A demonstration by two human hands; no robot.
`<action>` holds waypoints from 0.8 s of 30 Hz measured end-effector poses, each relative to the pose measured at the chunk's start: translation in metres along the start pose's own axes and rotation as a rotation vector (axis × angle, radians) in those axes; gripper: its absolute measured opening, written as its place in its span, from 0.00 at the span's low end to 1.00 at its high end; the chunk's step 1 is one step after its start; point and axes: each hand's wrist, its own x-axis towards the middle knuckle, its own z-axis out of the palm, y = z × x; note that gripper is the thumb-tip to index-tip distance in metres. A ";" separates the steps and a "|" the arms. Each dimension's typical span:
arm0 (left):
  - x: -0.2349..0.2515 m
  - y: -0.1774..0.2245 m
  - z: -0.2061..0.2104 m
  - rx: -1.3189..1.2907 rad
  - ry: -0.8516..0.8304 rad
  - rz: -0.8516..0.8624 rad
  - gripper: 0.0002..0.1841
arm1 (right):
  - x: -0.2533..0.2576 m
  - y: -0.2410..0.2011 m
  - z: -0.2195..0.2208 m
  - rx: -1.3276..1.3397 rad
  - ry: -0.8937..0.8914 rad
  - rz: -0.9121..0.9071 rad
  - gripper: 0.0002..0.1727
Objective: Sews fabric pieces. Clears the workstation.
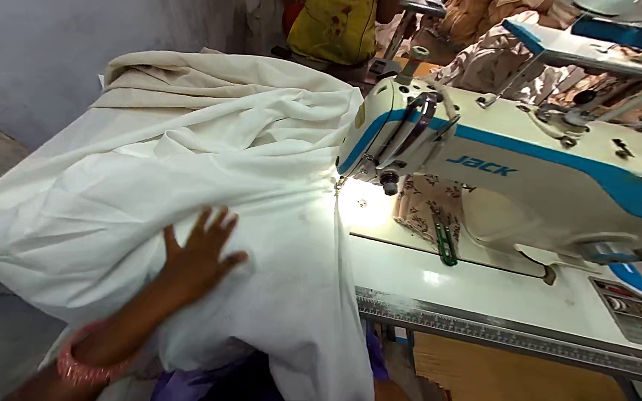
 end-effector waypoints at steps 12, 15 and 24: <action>0.000 0.119 0.000 -0.551 -0.481 0.159 0.30 | 0.000 0.021 0.026 -0.303 0.177 -0.451 0.27; -0.012 0.144 0.022 -0.574 -0.916 0.053 0.28 | 0.005 0.022 0.022 -0.405 0.131 -0.453 0.26; -0.044 0.142 0.017 -0.395 -0.859 0.425 0.20 | 0.052 -0.016 0.021 -0.199 0.560 0.002 0.17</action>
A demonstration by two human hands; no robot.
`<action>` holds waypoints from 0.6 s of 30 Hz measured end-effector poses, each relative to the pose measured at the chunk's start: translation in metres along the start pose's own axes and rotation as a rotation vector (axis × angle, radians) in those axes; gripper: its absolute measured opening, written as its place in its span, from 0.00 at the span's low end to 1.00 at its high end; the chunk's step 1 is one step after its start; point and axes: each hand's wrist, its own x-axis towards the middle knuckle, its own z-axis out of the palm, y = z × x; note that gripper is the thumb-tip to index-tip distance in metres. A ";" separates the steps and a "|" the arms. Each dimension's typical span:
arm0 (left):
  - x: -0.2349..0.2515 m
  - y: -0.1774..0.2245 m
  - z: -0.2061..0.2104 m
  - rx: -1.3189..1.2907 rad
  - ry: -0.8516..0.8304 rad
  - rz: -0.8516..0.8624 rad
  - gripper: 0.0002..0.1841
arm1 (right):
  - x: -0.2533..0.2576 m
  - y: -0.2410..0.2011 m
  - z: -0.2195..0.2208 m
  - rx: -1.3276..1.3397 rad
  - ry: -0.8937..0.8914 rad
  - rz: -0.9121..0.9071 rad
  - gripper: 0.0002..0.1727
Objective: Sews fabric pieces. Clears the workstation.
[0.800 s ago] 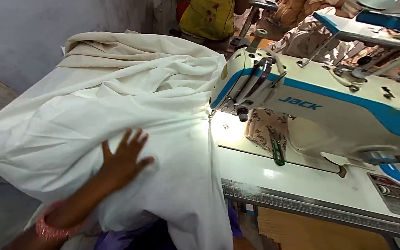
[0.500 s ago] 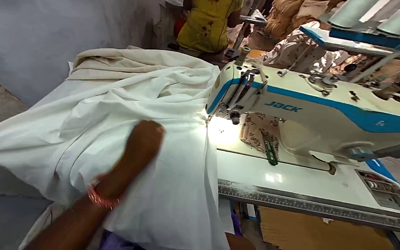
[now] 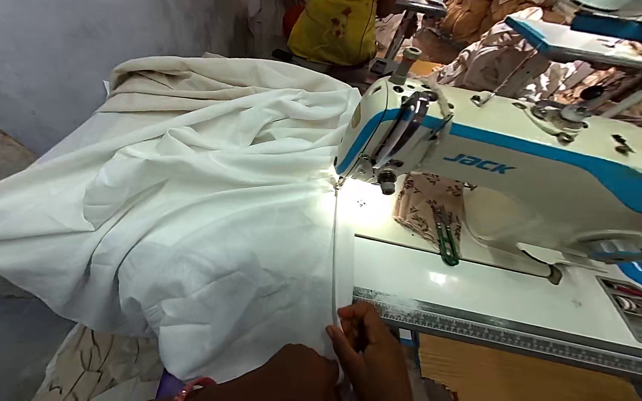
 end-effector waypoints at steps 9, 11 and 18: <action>0.040 -0.091 -0.013 0.730 0.989 0.522 0.12 | 0.005 0.025 0.020 -0.123 0.112 -0.266 0.19; 0.048 -0.085 -0.025 0.637 0.974 0.576 0.11 | 0.021 0.025 0.017 -0.197 0.097 -0.290 0.26; 0.075 -0.077 -0.074 0.482 0.832 0.541 0.11 | 0.082 0.004 0.000 -0.499 -0.025 -0.198 0.34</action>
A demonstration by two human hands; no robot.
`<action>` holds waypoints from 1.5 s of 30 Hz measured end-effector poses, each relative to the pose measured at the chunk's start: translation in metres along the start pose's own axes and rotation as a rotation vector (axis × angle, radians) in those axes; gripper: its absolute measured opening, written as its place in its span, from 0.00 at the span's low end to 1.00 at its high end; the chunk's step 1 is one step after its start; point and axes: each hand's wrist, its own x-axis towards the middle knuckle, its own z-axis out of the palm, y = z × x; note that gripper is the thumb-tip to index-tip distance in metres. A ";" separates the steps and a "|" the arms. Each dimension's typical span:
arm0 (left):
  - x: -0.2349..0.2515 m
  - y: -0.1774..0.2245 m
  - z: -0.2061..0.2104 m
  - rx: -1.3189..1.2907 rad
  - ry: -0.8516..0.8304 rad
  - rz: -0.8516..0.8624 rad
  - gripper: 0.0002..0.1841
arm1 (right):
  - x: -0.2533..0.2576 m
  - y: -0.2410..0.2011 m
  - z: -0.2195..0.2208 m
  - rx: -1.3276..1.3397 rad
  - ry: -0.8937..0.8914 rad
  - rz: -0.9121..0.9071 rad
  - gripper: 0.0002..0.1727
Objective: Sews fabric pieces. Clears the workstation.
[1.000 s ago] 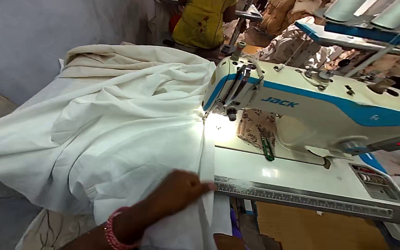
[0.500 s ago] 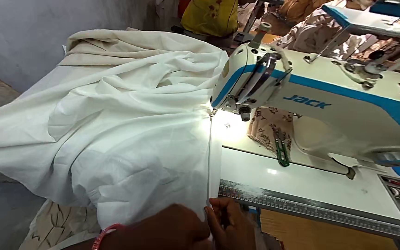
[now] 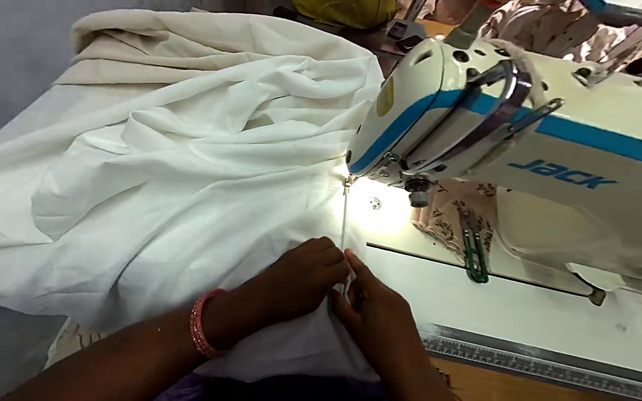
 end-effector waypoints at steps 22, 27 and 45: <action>-0.213 -0.061 -0.221 0.515 0.492 -1.418 0.49 | -0.087 0.049 0.004 0.445 -0.496 0.268 0.20; -0.221 -0.149 -0.276 0.599 0.478 -1.608 0.29 | -0.091 0.045 0.009 0.363 -0.364 -0.032 0.18; -0.011 0.084 -0.020 -0.703 -0.448 -0.905 0.27 | -0.121 0.030 0.002 0.414 -0.113 -0.602 0.21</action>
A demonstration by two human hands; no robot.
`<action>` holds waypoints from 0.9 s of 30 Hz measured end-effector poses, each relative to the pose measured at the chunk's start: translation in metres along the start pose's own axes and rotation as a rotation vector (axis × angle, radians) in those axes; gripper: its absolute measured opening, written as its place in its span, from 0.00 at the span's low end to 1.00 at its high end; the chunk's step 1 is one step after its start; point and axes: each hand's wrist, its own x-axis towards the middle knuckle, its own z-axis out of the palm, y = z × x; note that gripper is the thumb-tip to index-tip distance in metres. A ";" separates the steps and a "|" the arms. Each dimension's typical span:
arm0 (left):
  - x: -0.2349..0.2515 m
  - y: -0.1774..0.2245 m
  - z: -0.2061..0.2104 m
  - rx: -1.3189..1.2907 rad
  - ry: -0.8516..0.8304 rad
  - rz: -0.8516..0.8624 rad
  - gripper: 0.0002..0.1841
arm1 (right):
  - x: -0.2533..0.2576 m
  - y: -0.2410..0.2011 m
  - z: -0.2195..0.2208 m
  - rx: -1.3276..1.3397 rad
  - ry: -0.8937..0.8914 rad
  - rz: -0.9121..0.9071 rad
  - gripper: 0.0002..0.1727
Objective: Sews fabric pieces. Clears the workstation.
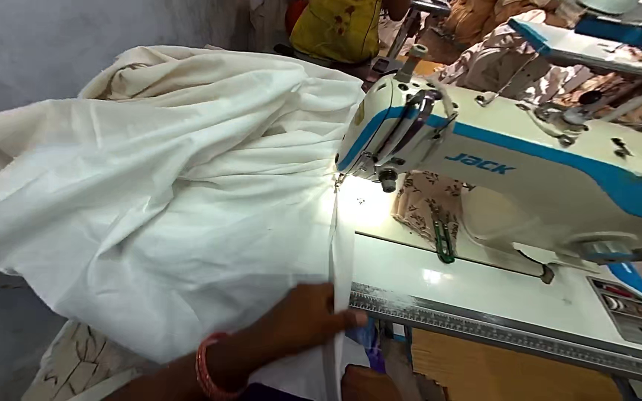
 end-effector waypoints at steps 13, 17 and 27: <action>-0.027 0.016 0.017 0.454 -0.277 -0.007 0.21 | 0.065 0.012 0.000 0.021 0.429 0.587 0.21; -0.033 -0.015 0.010 0.448 -0.066 0.500 0.16 | 0.062 0.003 0.007 -0.104 0.464 0.560 0.12; 0.022 -0.067 0.011 0.823 0.748 1.011 0.10 | 0.056 0.010 0.015 -0.096 0.465 0.477 0.16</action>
